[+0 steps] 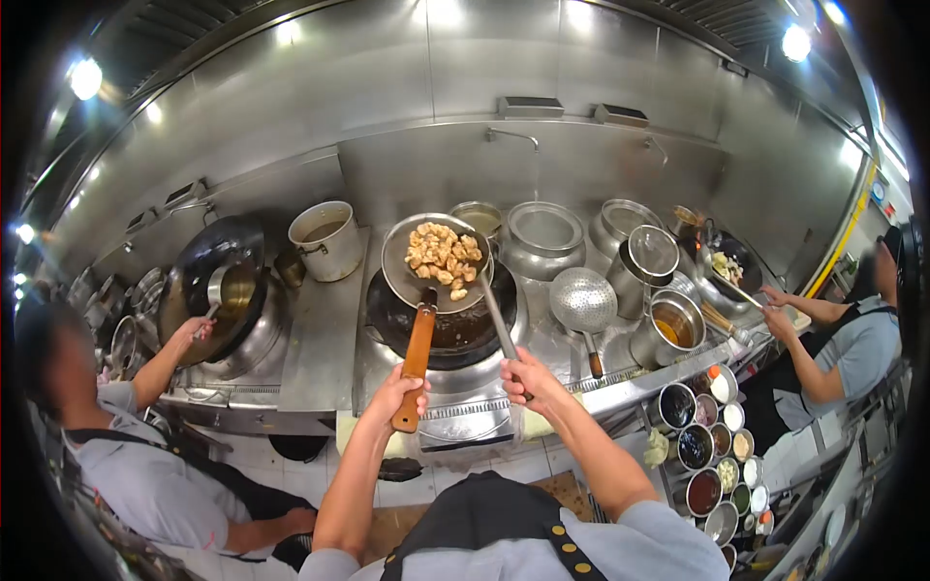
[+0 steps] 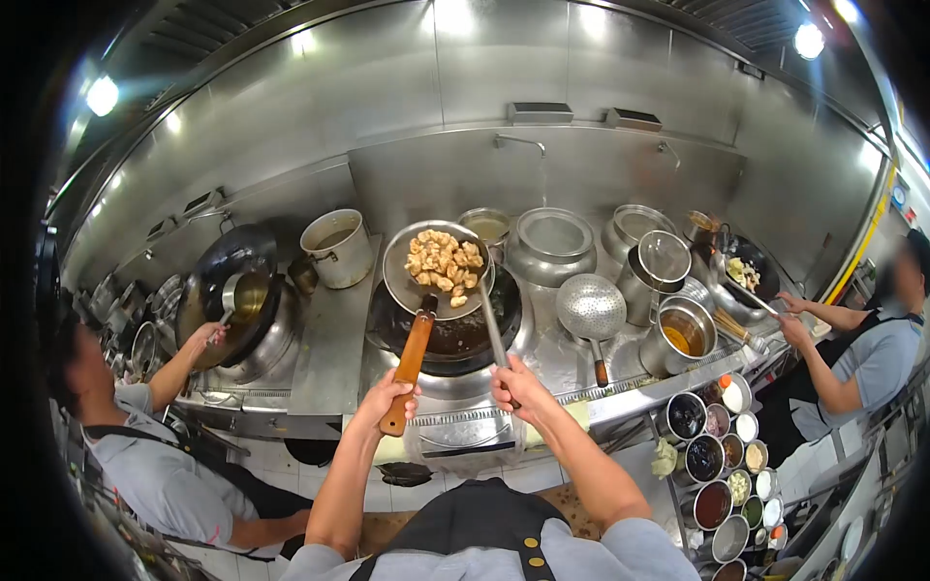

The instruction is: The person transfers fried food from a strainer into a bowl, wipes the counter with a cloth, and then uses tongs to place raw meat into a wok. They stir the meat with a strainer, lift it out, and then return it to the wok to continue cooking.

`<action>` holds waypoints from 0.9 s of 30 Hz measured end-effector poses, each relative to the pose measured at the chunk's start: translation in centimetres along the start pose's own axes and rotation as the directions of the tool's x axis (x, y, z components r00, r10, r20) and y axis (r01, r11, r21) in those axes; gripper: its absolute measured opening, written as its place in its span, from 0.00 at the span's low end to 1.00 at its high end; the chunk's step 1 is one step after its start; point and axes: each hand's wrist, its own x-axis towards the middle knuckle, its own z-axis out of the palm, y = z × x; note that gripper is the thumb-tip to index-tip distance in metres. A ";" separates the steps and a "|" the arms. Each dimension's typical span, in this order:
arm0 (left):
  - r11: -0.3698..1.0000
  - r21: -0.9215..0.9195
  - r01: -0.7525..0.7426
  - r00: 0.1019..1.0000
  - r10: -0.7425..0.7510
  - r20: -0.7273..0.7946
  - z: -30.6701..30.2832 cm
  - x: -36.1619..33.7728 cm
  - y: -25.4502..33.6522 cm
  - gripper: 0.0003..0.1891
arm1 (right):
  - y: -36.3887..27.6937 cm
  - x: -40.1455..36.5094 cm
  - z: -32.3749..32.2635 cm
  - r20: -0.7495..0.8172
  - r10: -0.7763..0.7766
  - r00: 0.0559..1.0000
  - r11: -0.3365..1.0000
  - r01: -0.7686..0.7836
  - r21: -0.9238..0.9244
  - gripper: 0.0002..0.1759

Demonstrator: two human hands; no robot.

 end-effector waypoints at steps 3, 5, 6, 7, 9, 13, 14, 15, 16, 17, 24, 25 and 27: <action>0.990 -0.135 0.046 0.997 -0.038 0.060 -0.4 0.4 -1.5 0.20 | 0.2 3.4 -3.2 0.316 0.151 0.937 0.835 -0.292 0.466 0.05; 0.975 -0.215 0.063 0.998 -0.065 -0.002 1.2 -0.5 -1.3 0.21 | -0.6 3.3 -3.0 0.369 0.171 0.914 0.752 -0.363 0.550 0.09; 0.969 -0.239 0.060 0.998 -0.063 -0.007 1.5 -0.6 -1.4 0.22 | -1.0 3.6 -3.2 0.377 0.178 0.909 0.731 -0.379 0.567 0.12; 0.968 -0.244 0.058 0.998 -0.065 -0.022 1.4 -0.3 -1.6 0.22 | -1.5 3.8 -3.3 0.384 0.192 0.903 0.726 -0.394 0.564 0.12; 0.933 -0.352 0.074 0.997 -0.063 0.041 0.7 -0.1 -2.3 0.23 | -2.3 3.7 -3.6 0.442 0.212 0.872 0.691 -0.453 0.563 0.08; 0.899 -0.431 0.079 0.997 -0.074 0.028 0.3 -0.6 -3.0 0.22 | -3.7 2.1 -2.8 0.469 0.171 0.867 0.696 -0.443 0.565 0.11; 0.895 -0.438 0.082 0.997 -0.078 0.029 0.0 -0.9 -3.3 0.22 | -3.7 1.7 -2.5 0.463 0.178 0.868 0.697 -0.444 0.564 0.11; 0.897 -0.433 0.086 0.996 -0.082 0.028 -0.4 -1.0 -3.3 0.22 | -3.9 1.3 -2.1 0.461 0.166 0.872 0.702 -0.433 0.566 0.11; 0.902 -0.422 0.092 0.996 -0.085 0.035 -0.8 -0.9 -3.0 0.22 | -3.9 1.1 -1.6 0.458 0.146 0.877 0.708 -0.415 0.571 0.11; 0.896 -0.432 0.102 0.995 -0.086 0.057 -1.5 -0.8 -3.0 0.22 | -3.6 1.0 -1.4 0.434 0.145 0.889 0.737 -0.390 0.553 0.12; 0.941 -0.322 0.100 0.991 -0.066 0.116 -4.9 -0.7 -1.8 0.23 | -0.6 -1.5 1.6 0.337 0.107 0.935 0.707 -0.310 0.636 0.14; 0.941 -0.318 0.114 0.989 -0.077 0.127 -5.2 -0.9 -1.4 0.23 | 0.1 -2.0 1.9 0.340 0.073 0.938 0.701 -0.290 0.651 0.16; 0.941 -0.307 0.140 0.984 -0.097 0.151 -5.8 -0.7 -0.8 0.22 | 1.2 -4.1 2.8 0.338 0.013 0.941 0.670 -0.259 0.695 0.17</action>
